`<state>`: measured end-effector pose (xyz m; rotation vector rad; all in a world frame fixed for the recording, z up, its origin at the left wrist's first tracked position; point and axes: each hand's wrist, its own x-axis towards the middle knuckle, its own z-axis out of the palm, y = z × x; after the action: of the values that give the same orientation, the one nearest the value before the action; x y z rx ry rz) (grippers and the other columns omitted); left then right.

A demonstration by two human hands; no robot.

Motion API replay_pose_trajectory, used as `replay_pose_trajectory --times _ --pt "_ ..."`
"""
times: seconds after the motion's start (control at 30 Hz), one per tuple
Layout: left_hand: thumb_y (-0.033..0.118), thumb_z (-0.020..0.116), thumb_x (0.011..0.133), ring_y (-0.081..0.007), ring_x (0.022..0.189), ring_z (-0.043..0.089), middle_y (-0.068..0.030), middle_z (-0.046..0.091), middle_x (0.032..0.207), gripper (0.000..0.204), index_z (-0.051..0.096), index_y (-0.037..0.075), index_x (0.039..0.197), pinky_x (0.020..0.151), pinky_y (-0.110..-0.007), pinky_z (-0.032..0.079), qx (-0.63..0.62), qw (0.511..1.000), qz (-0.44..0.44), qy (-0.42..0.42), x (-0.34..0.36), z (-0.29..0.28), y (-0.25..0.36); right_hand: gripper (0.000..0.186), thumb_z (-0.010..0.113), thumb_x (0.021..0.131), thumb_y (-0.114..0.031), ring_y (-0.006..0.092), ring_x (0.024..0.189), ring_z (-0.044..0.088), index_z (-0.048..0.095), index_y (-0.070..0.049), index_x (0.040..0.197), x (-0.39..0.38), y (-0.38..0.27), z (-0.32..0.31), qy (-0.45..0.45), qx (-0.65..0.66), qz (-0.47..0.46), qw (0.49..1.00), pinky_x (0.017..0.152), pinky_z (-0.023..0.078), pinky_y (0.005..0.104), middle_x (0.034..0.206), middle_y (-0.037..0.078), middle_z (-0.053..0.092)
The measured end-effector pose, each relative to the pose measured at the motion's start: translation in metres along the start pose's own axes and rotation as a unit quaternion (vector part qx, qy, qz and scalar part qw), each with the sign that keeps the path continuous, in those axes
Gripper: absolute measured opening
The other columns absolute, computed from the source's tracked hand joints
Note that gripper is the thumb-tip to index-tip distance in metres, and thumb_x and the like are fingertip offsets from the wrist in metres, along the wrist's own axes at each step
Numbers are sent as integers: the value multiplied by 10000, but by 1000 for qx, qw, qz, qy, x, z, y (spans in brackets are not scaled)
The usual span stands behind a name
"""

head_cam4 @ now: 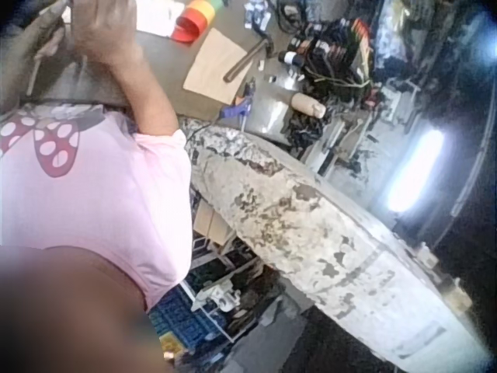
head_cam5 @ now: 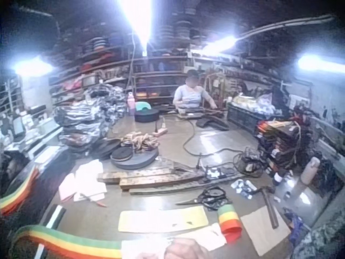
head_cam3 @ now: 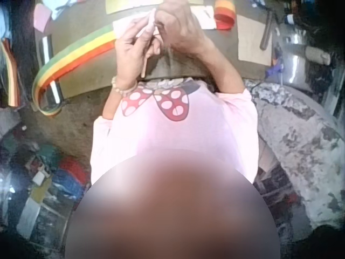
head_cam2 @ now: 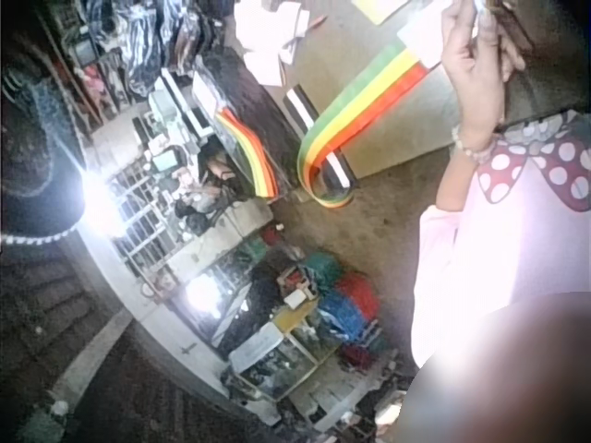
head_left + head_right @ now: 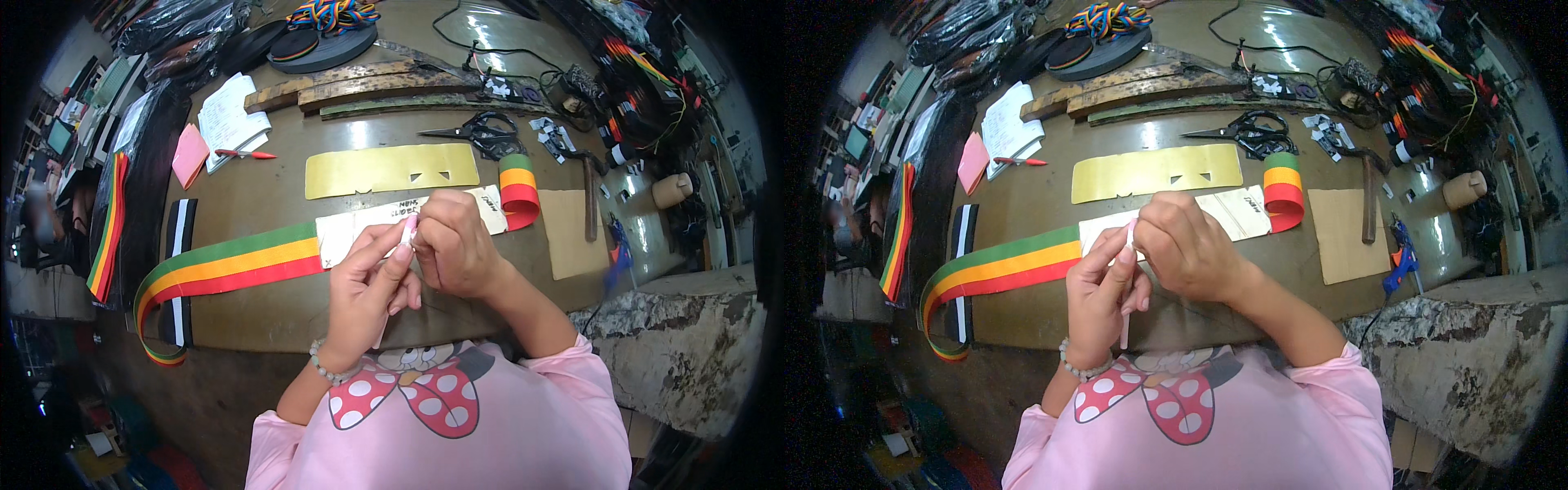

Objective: The person marks a long multicolored fabric strip using a white marker and a cardboard template, then cuts the strip into sections with scissors. The cut pieces are stacked on the table.

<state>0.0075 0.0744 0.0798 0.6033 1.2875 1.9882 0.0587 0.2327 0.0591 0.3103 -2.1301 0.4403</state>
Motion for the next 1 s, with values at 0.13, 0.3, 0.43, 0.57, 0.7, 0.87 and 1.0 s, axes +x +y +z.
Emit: replay_pose_trajectory --times 0.13,0.3,0.43,0.57,0.7,0.87,1.0 --pt "96 569 1009 -121 646 617 -76 539 1086 328 588 -21 1314 476 -194 394 -51 998 -30 26 3 -2 -3 256 661 875 -80 280 997 590 539 -19 1091 0 -2 -8 -57 142 97 983 738 539 349 1059 119 553" --pt "69 629 970 -116 687 653 -76 622 966 270 597 -31 1219 520 -192 455 9 998 25 59 3 -1 -3 215 587 994 -120 138 891 609 601 43 1134 1 -20 -23 -18 507 412 757 707 545 258 1096 97 591" --pt "51 649 953 -106 703 666 -62 664 892 199 587 -15 1131 532 -190 471 35 996 37 70 3 2 -4 197 616 976 -84 133 862 651 666 74 1082 6 -24 -27 0 483 430 763 680 576 227 1094 111 624" --pt "72 677 937 -126 648 652 -55 626 908 145 618 -5 1044 504 -196 452 92 989 60 100 1 3 -6 182 636 955 -60 144 885 671 689 63 1078 10 -25 -31 -11 442 411 797 687 600 240 1050 114 648" --pt "-6 689 902 -114 701 658 -68 610 894 110 646 -29 1001 549 -207 497 150 977 117 98 1 1 -9 105 678 887 -40 90 774 634 680 52 937 13 -21 -35 -43 373 413 830 627 550 224 912 85 642" --pt "-44 702 872 -123 736 656 -88 616 898 127 674 -44 996 582 -236 526 299 927 211 84 5 0 -11 136 717 780 -59 40 599 520 605 16 767 14 -24 -27 -30 333 465 820 526 426 214 759 33 584" --pt "25 660 930 -113 716 631 -74 610 872 145 652 -38 1060 617 -233 510 274 948 128 102 2 -1 -11 156 726 764 -66 41 565 495 592 12 749 13 -27 -24 -19 282 425 860 509 403 224 735 32 571"
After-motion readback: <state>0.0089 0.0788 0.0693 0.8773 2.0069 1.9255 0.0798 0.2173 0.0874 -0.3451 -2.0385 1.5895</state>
